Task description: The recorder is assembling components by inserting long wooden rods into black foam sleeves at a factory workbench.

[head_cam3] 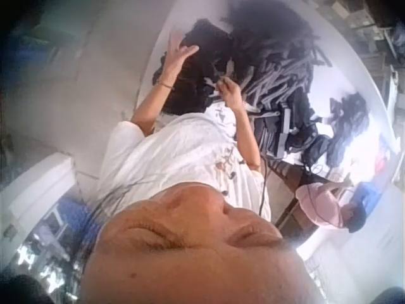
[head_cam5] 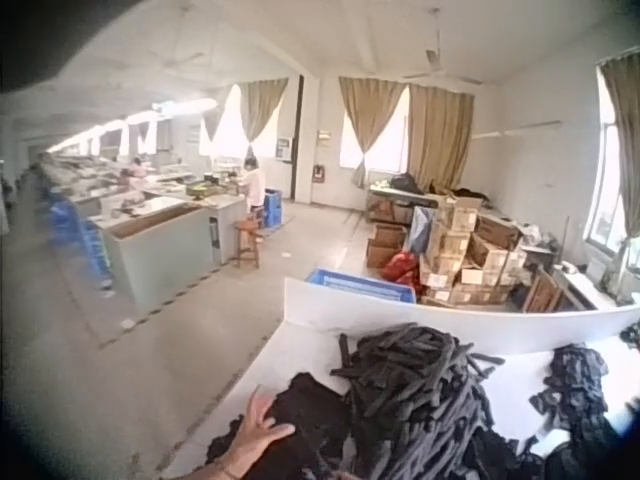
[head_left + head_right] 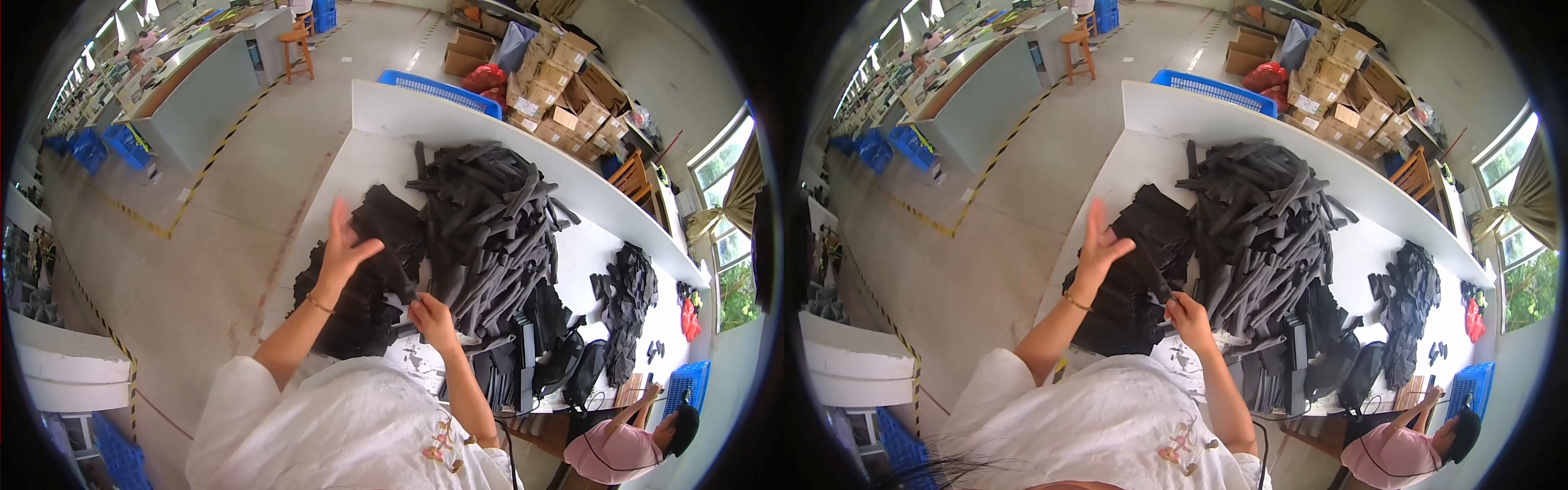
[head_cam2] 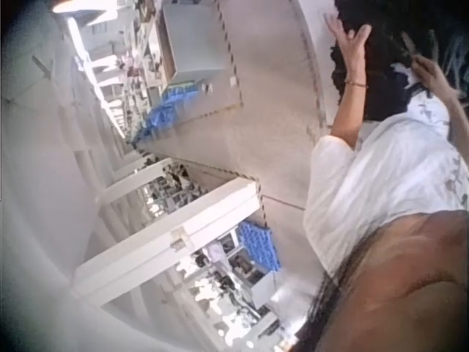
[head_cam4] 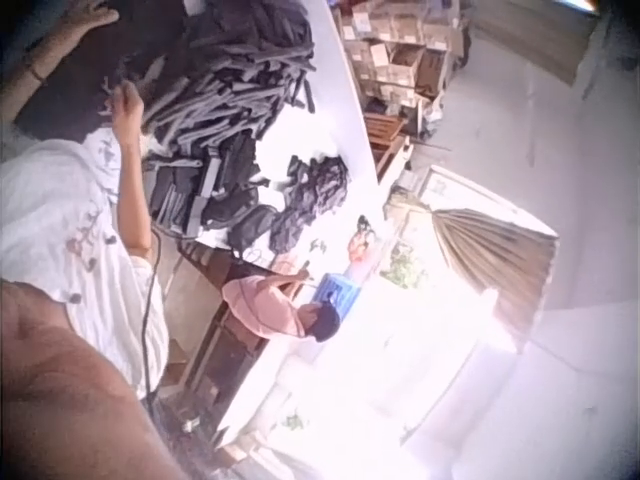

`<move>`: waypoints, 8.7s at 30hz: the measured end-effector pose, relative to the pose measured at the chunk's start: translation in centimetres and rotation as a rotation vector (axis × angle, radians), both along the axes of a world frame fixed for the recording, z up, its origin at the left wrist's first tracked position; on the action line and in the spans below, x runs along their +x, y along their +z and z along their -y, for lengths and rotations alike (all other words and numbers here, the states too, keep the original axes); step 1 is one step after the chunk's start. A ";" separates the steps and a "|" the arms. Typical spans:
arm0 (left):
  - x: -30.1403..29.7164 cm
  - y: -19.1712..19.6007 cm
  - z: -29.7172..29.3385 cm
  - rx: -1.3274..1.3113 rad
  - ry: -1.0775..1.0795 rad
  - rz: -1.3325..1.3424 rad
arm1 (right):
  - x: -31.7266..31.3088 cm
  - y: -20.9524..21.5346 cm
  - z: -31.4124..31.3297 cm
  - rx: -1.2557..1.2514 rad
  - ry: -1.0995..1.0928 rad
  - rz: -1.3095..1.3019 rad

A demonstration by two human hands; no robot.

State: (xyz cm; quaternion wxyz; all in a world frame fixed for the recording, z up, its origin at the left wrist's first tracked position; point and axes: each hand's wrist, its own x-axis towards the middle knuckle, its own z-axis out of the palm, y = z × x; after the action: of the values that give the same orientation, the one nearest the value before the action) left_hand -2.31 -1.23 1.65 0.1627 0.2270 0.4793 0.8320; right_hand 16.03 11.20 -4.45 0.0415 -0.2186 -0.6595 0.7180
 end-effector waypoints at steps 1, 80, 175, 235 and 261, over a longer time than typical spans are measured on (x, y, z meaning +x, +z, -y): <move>-0.3 -2.8 0.8 0.109 -0.203 0.365 | -0.4 0.5 1.2 -0.028 0.031 -0.021; 21.0 -5.2 -9.3 -0.726 -1.219 -0.046 | 13.6 0.9 -1.4 0.730 -1.317 -0.072; -12.7 -11.3 -10.2 -0.882 -0.571 -0.931 | 2.0 -4.3 -6.2 0.467 -0.149 0.285; 5.1 -5.3 -3.7 0.090 -0.233 0.718 | -2.5 -2.3 6.4 0.695 -0.376 -0.082; -1.7 -6.8 -1.3 0.031 0.094 0.673 | 9.5 0.0 6.4 0.360 0.128 0.214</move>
State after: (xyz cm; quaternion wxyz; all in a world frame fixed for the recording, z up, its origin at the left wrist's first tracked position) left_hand -4.02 0.06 -5.14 0.2695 -0.0803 0.3962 0.8741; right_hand 25.57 4.81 -4.47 -0.0360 -0.2402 -0.7904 0.5624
